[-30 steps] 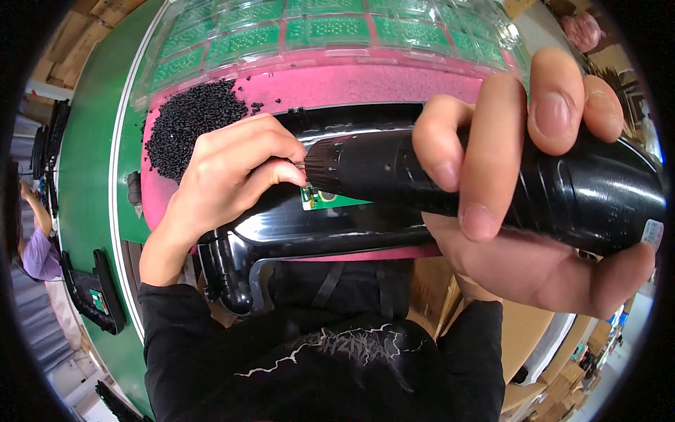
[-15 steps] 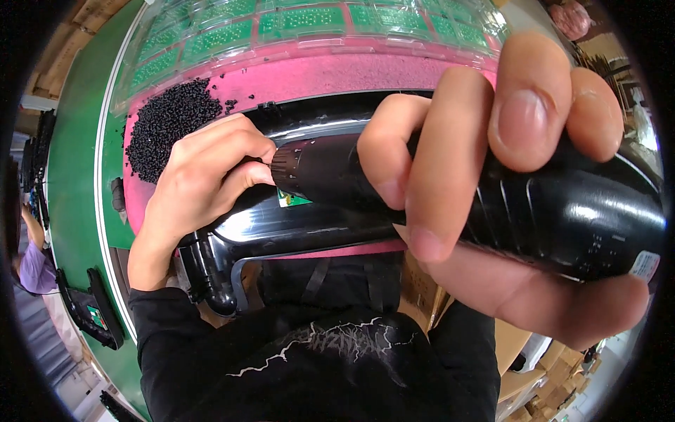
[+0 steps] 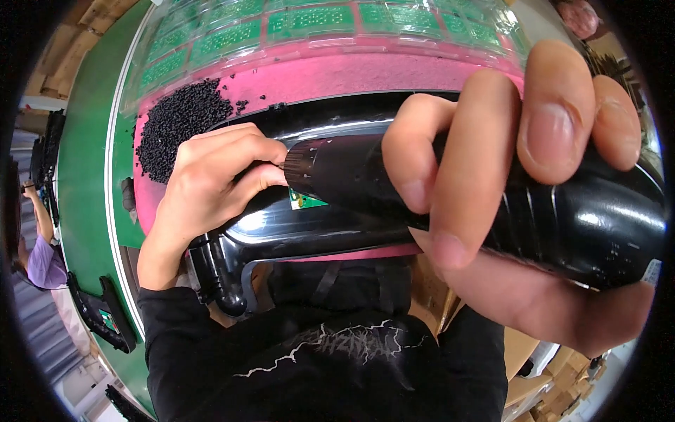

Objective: Assembling electronic control panels by installing circuit boards into plastic housings and securing them with screws.

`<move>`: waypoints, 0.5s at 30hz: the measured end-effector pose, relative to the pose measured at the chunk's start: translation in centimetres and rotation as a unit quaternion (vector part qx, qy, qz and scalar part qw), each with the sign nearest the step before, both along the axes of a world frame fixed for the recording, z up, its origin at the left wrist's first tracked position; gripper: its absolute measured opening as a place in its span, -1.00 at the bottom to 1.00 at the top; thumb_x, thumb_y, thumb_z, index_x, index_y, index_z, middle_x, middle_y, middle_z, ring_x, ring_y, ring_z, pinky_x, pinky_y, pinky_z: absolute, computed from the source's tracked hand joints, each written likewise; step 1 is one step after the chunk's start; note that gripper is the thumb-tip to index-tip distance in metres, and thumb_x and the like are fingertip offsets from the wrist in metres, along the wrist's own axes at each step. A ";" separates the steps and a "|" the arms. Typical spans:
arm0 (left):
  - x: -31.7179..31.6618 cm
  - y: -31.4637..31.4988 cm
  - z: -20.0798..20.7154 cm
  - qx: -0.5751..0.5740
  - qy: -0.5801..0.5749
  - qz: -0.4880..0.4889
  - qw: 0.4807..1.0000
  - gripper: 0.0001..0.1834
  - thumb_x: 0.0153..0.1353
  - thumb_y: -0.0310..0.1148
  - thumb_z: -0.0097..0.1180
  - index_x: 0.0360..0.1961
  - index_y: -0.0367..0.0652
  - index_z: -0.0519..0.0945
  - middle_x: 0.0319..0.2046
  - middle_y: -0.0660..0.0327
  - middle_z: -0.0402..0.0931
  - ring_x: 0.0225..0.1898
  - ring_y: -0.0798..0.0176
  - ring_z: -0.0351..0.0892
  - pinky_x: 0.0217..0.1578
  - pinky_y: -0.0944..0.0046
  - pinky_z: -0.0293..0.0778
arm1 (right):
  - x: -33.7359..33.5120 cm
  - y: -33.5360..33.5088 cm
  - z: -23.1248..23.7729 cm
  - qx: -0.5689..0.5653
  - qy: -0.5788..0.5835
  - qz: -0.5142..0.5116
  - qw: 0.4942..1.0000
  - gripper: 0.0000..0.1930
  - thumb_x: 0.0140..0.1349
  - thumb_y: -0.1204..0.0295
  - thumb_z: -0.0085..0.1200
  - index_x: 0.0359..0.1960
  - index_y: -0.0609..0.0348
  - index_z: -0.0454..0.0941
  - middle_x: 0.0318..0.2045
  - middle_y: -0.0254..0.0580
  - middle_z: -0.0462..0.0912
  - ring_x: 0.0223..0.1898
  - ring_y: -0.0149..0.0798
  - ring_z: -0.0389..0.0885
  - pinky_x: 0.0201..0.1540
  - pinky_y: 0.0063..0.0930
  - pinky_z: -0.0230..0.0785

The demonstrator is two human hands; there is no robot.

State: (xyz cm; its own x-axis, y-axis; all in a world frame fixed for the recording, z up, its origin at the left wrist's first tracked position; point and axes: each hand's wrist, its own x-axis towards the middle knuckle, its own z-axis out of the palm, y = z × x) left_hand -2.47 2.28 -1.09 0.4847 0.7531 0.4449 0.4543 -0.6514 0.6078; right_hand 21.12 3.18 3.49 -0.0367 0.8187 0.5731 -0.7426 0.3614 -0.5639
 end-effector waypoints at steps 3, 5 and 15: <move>0.3 0.1 -0.1 0.043 0.020 -0.009 0.999 -0.77 0.03 -0.48 0.41 -0.34 -0.29 0.59 -0.51 0.16 0.56 -0.50 0.07 0.56 -0.47 0.18 0.48 | -0.8 -0.3 -0.1 -0.002 0.050 -0.012 0.999 -0.53 -0.08 0.12 0.36 -0.21 0.04 0.45 -0.25 -0.33 0.44 -0.65 -0.53 0.48 -0.49 -0.56 0.30; 0.5 0.2 -0.1 0.041 0.008 -0.017 0.999 -0.75 -0.01 -0.46 0.43 -0.36 -0.30 0.59 -0.51 0.16 0.56 -0.49 0.08 0.57 -0.47 0.19 0.49 | 1.0 0.7 -0.3 0.013 -0.013 0.047 0.999 -0.55 -0.08 0.12 0.36 -0.24 0.04 0.46 -0.25 -0.31 0.44 -0.65 -0.53 0.48 -0.52 -0.57 0.28; 0.1 0.3 -0.4 0.081 -0.038 0.014 0.996 -0.79 0.01 -0.48 0.44 -0.38 -0.32 0.65 -0.50 0.16 0.65 -0.49 0.20 0.63 -0.46 0.31 0.50 | 2.9 2.5 -0.1 0.038 -0.049 0.088 0.994 -0.45 -0.03 -0.01 0.29 -0.16 0.12 0.44 -0.12 -0.24 0.43 -0.64 -0.51 0.46 -0.43 -0.52 0.26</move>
